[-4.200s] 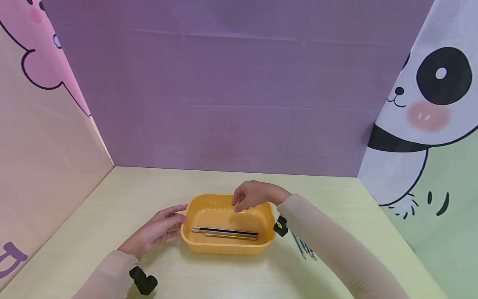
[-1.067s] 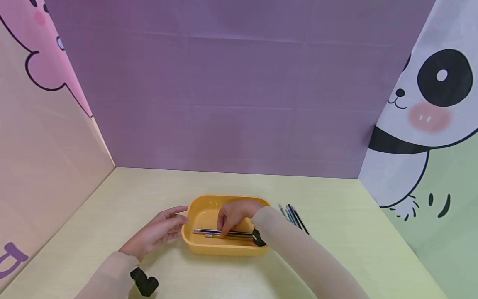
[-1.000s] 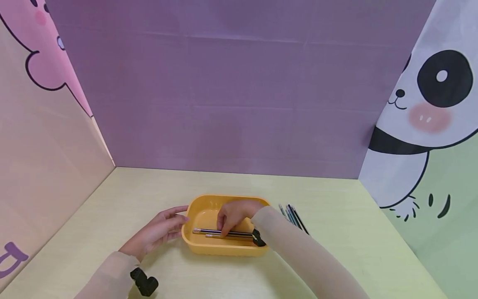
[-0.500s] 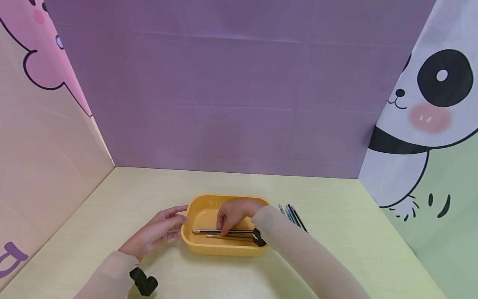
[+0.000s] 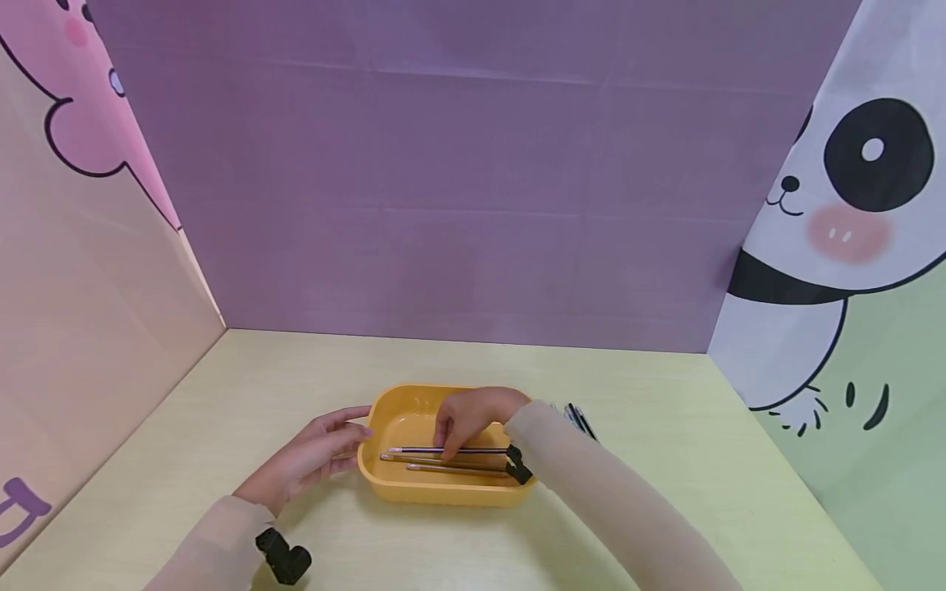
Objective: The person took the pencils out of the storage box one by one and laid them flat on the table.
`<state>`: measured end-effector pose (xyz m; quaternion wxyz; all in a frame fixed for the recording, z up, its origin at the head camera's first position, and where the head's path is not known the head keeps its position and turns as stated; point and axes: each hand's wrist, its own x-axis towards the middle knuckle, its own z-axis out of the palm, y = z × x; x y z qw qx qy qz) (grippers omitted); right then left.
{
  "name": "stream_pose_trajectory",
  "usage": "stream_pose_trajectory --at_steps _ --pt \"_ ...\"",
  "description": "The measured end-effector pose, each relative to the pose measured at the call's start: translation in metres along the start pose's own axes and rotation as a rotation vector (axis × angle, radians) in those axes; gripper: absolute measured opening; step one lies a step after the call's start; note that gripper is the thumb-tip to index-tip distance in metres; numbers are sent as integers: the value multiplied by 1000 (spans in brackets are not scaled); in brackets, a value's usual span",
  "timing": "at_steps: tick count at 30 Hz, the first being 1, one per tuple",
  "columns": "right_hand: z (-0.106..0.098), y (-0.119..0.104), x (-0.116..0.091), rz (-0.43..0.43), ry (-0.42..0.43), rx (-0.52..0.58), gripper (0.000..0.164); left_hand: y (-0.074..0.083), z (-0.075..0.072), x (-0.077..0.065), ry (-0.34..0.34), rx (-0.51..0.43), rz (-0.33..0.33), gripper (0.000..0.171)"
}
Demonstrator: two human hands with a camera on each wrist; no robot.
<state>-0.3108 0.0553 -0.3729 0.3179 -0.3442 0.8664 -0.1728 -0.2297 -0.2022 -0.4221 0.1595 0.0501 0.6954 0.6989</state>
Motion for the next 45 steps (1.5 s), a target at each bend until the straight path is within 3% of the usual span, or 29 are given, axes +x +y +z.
stream_pose_trajectory --at_steps 29,45 --pt "-35 3 -28 -14 12 39 15 1 0 1 43 32 -26 65" --pt "-47 12 -53 23 43 37 8 0 1 1 12 14 -5 65"
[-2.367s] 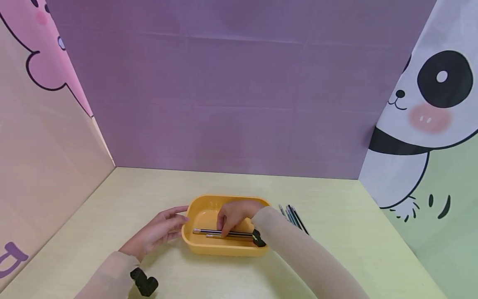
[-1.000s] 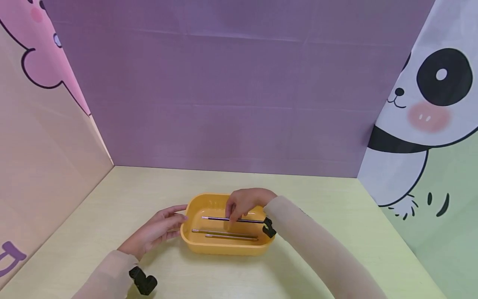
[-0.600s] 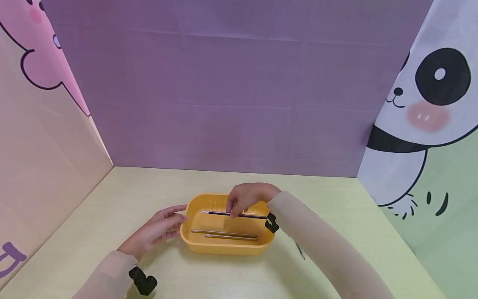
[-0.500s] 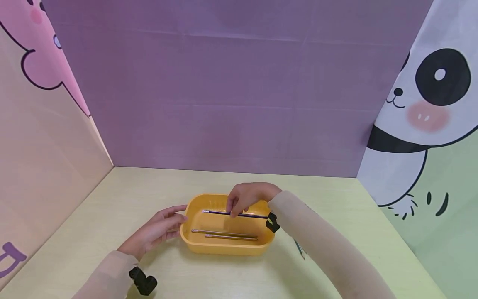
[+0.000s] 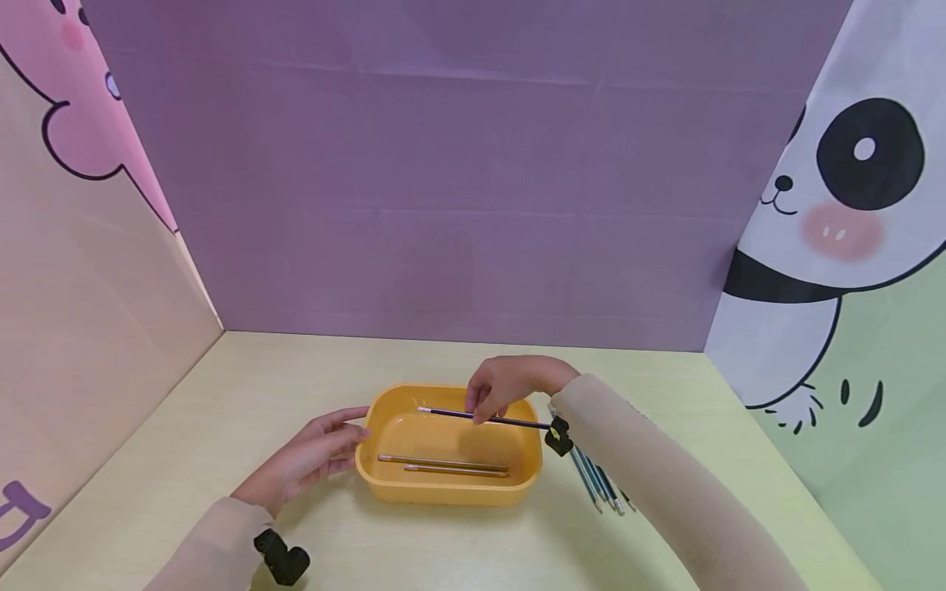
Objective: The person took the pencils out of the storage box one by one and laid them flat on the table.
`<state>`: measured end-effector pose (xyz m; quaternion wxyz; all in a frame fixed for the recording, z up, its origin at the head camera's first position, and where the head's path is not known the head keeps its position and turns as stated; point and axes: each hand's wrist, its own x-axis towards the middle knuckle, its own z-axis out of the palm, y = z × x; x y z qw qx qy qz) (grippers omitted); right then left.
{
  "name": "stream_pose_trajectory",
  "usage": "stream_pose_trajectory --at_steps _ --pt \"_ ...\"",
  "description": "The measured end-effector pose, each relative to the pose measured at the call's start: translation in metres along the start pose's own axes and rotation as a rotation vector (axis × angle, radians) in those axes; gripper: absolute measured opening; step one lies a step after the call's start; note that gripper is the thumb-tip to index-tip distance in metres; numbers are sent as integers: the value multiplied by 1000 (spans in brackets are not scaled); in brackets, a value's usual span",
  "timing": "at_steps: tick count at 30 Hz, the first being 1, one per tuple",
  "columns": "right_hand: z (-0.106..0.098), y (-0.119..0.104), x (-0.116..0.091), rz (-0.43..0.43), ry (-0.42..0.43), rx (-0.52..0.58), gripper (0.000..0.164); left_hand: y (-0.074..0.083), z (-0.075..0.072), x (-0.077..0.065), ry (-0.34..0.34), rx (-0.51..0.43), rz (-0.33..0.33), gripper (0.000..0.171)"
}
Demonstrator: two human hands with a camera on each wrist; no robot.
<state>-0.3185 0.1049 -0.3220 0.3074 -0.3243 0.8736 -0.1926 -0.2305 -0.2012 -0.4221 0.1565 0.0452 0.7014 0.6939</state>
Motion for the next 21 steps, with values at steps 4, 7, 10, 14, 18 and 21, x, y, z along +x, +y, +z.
stream_pose_trajectory --at_steps 4,7,10,14,18,21 --pt "-3 6 -5 5 15 -2 8 0 0 -1 -12 -4 7 66" --pt "-5 11 -9 16 21 6 9 0 0 -1 -17 -8 10 67" --pt "-7 16 -12 33 26 10 9 -1 0 -1 -17 -10 10 67" --pt "-9 21 -18 50 40 12 9 0 0 -1 -2 -9 1 67" --pt "-12 27 -24 67 57 12 10 1 0 -1 7 -6 -3 68" --pt "-14 33 -29 83 66 24 10 1 0 -2 10 -6 -6 68"
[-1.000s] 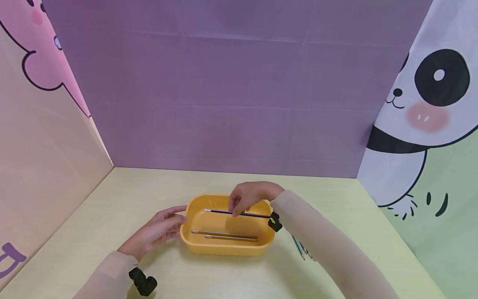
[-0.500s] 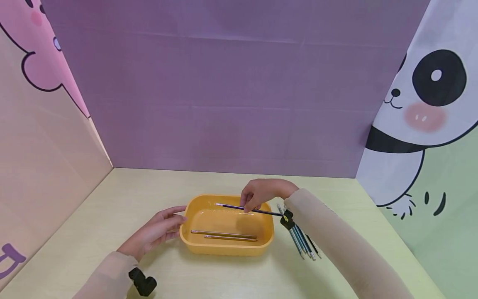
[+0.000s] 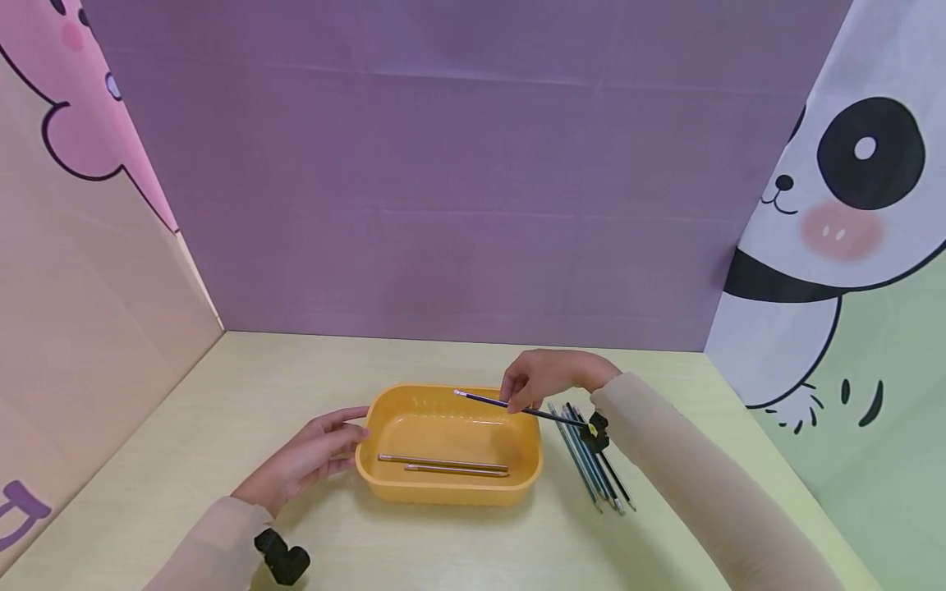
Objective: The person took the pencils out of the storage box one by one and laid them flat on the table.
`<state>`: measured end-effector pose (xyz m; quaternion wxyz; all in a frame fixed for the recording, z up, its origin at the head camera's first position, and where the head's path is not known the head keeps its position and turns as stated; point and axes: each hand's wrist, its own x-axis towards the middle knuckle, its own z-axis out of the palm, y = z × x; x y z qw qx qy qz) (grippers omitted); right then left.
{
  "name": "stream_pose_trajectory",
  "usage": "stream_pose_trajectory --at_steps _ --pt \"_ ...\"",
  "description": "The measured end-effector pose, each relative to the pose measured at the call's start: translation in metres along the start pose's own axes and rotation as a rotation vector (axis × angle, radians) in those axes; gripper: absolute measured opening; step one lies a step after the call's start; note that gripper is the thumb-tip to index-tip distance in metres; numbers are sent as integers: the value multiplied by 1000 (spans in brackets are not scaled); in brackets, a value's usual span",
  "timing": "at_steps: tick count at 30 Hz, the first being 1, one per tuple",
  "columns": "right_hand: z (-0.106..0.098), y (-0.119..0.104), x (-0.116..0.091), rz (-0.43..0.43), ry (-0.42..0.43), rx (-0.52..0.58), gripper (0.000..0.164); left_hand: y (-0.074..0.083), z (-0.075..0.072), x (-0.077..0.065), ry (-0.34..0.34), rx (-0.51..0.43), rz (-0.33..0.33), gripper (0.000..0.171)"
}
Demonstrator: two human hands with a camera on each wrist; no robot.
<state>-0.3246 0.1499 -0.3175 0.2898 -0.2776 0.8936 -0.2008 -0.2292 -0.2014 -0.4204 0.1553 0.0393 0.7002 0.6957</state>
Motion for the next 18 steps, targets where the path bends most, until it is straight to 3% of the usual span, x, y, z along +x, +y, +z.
stream_pose_trajectory --at_steps 18 --pt "-5 50 -33 12 39 68 11 0 0 1 4 4 -8 67"
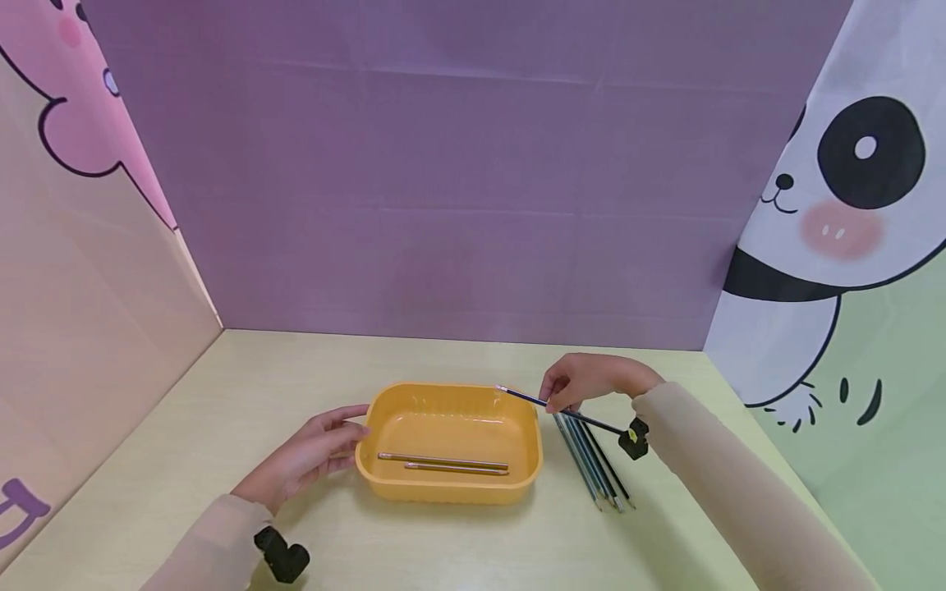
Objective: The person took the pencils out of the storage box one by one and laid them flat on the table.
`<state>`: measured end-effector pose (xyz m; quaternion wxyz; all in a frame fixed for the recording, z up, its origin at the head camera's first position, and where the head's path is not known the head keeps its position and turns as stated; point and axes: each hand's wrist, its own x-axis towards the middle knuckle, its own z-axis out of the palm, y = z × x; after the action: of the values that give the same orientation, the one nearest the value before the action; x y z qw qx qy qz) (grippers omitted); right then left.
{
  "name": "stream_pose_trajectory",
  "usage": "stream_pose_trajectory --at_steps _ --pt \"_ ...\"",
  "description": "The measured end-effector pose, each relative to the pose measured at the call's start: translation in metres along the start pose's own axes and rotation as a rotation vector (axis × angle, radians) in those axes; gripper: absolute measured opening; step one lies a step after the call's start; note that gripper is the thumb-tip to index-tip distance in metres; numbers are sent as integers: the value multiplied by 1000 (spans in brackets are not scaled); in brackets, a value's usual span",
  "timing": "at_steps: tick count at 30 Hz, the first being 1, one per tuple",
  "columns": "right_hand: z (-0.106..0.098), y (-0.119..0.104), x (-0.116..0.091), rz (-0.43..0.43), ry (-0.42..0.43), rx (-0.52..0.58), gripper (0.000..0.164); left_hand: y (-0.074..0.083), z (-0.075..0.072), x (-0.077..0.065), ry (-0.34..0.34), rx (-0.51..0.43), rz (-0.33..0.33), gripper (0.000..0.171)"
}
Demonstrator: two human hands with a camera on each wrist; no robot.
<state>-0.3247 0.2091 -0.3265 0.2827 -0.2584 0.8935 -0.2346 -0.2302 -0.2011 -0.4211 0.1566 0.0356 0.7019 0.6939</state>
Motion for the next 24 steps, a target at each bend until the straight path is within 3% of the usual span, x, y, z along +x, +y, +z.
stream_pose_trajectory --at_steps 24 --pt "9 57 -38 58 69 48 15 -1 0 1 -14 -8 10 67"
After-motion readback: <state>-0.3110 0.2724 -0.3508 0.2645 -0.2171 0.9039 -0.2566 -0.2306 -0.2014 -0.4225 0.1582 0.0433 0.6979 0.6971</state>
